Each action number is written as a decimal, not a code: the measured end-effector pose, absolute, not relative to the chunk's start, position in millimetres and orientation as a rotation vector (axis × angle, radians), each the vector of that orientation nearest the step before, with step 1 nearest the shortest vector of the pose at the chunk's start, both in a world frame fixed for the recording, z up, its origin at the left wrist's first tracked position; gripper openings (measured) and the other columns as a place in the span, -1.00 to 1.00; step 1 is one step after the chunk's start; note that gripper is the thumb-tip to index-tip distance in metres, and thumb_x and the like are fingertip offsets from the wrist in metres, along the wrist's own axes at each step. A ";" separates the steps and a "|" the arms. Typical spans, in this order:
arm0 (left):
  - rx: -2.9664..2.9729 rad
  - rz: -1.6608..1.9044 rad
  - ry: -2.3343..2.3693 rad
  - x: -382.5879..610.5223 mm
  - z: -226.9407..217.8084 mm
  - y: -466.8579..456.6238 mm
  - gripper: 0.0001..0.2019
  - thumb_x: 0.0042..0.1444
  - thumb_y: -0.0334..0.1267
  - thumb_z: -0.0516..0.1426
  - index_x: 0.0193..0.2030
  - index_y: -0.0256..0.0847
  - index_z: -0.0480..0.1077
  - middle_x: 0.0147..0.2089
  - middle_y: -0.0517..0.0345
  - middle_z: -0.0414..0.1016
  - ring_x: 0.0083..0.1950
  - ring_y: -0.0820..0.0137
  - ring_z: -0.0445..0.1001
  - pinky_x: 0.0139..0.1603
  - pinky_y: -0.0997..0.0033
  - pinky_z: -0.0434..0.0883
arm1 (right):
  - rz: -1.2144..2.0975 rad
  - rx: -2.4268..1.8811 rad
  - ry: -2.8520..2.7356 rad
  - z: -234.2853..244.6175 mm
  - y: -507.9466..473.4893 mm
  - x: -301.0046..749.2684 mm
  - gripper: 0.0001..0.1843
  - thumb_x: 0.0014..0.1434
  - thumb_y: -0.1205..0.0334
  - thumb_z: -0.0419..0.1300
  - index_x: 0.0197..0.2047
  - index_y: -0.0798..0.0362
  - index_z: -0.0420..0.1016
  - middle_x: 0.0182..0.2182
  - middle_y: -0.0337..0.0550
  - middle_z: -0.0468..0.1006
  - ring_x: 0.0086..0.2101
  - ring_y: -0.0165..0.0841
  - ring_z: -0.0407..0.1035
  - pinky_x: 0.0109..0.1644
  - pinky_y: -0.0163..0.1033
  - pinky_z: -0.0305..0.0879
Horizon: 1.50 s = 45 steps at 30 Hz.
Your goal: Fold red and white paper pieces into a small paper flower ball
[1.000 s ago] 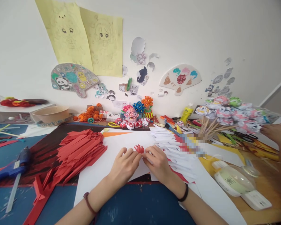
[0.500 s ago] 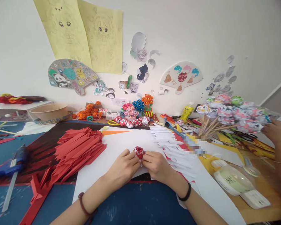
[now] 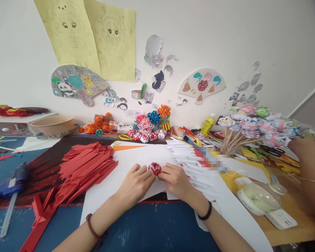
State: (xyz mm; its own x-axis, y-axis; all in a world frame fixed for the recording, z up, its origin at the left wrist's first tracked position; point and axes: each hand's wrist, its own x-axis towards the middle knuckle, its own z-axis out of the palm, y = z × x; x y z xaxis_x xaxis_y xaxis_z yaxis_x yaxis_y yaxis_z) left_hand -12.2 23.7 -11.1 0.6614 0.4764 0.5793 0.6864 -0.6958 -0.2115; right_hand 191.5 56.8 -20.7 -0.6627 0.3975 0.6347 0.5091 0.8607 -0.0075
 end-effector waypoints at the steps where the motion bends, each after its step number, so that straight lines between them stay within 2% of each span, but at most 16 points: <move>1: -2.448 -0.695 -0.921 -12.3 -11.4 23.8 -0.80 0.35 -0.43 -0.02 -0.30 -0.20 0.34 -0.39 0.15 0.38 -0.32 0.35 0.25 -0.28 0.25 0.06 | -0.198 -0.667 -2.364 -20.1 56.8 191.9 -0.62 0.34 0.45 -0.03 -0.45 0.05 0.47 -0.51 -0.16 0.43 -0.44 -0.34 0.19 -0.39 -0.21 0.06; 8: -2.537 -0.732 -0.909 -11.2 -10.4 25.0 -0.76 0.36 -0.42 -0.02 -0.35 -0.22 0.33 -0.40 0.15 0.38 -0.32 0.36 0.25 -0.28 0.27 0.06 | -0.162 -0.661 -2.368 -21.7 58.6 192.5 -0.60 0.36 0.40 -0.02 -0.46 0.04 0.49 -0.52 -0.17 0.44 -0.44 -0.34 0.19 -0.38 -0.22 0.07; 13: -2.626 -0.759 -0.990 -11.3 -9.1 25.7 -0.77 0.36 -0.40 -0.03 -0.25 -0.19 0.42 -0.27 0.12 0.43 -0.26 0.35 0.26 -0.23 0.27 0.09 | -0.083 -0.661 -2.353 -24.5 61.2 192.6 -0.66 0.32 0.41 0.06 -0.45 0.04 0.53 -0.51 -0.19 0.47 -0.43 -0.35 0.22 -0.37 -0.23 0.09; 19: -2.563 -0.995 -1.251 -12.2 -12.1 24.2 -0.81 0.35 -0.33 0.03 -0.16 -0.11 0.48 -0.19 0.10 0.44 -0.19 0.31 0.27 -0.19 0.25 0.10 | 0.237 -0.759 -2.136 -29.0 61.4 190.2 -0.83 0.25 0.38 0.21 -0.36 0.04 0.59 -0.46 -0.20 0.46 -0.39 -0.35 0.33 -0.30 -0.25 0.20; 23: -2.537 -1.120 -1.400 -12.0 -12.9 25.6 -0.88 0.31 -0.29 0.10 -0.19 -0.07 0.49 -0.18 0.15 0.44 -0.17 0.31 0.27 -0.19 0.27 0.10 | 0.527 -0.753 -2.009 -25.3 59.2 187.2 -0.93 0.20 0.34 0.28 -0.34 0.05 0.59 -0.45 -0.23 0.43 -0.43 -0.39 0.31 -0.34 -0.29 0.20; 27: -2.609 -1.161 -1.489 -9.0 -13.6 26.6 -0.91 0.29 -0.32 0.12 -0.24 -0.13 0.44 -0.20 0.16 0.44 -0.17 0.31 0.28 -0.18 0.26 0.11 | 0.645 -0.750 -1.988 -19.6 57.2 185.6 -0.88 0.18 0.32 0.30 -0.41 0.06 0.55 -0.46 -0.25 0.39 -0.45 -0.40 0.24 -0.37 -0.29 0.15; 36: -2.680 -1.109 -1.481 -0.4 -8.9 20.3 -0.85 0.27 -0.44 0.01 -0.25 -0.16 0.35 -0.19 0.13 0.42 -0.18 0.29 0.26 -0.20 0.25 0.10 | 0.729 -0.735 -1.971 -18.0 55.2 182.1 -0.85 0.09 0.49 0.24 -0.42 0.06 0.47 -0.40 -0.26 0.32 -0.36 -0.38 0.26 -0.28 -0.27 0.16; 40: -2.711 -1.203 -1.552 1.4 -2.1 17.4 -0.87 0.32 -0.25 0.04 -0.26 -0.15 0.35 -0.20 0.15 0.42 -0.16 0.29 0.28 -0.15 0.24 0.12 | 0.662 -0.748 -1.935 -14.3 53.7 181.7 -0.88 0.18 0.36 0.20 -0.41 0.05 0.44 -0.38 -0.23 0.30 -0.37 -0.37 0.22 -0.28 -0.24 0.14; 43: -2.736 -1.313 -1.637 1.6 2.2 17.1 -0.79 0.33 -0.14 0.04 -0.31 -0.16 0.34 -0.25 0.17 0.42 -0.16 0.30 0.29 -0.11 0.24 0.14 | 0.683 -0.740 -1.901 -10.7 53.4 182.2 -0.81 0.25 0.21 0.17 -0.40 0.04 0.41 -0.34 -0.19 0.29 -0.33 -0.34 0.24 -0.23 -0.22 0.19; 45: -2.720 -1.431 -1.690 1.2 4.4 17.8 -0.76 0.33 -0.15 0.03 -0.33 -0.17 0.34 -0.27 0.18 0.41 -0.16 0.31 0.30 -0.08 0.25 0.15 | 0.784 -0.751 -1.857 -9.6 54.0 182.8 -0.83 0.26 0.10 0.18 -0.28 0.02 0.41 -0.26 -0.16 0.34 -0.27 -0.33 0.31 -0.18 -0.21 0.25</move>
State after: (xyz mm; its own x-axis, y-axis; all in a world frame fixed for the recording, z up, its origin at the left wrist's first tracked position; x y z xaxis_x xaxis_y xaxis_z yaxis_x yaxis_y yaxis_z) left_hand 1.2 17.8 4.4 0.2293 0.8686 0.4393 0.5768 -0.4848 0.6575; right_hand 182.8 54.0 -9.6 -0.3598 0.7712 0.5251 0.1616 0.6058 -0.7790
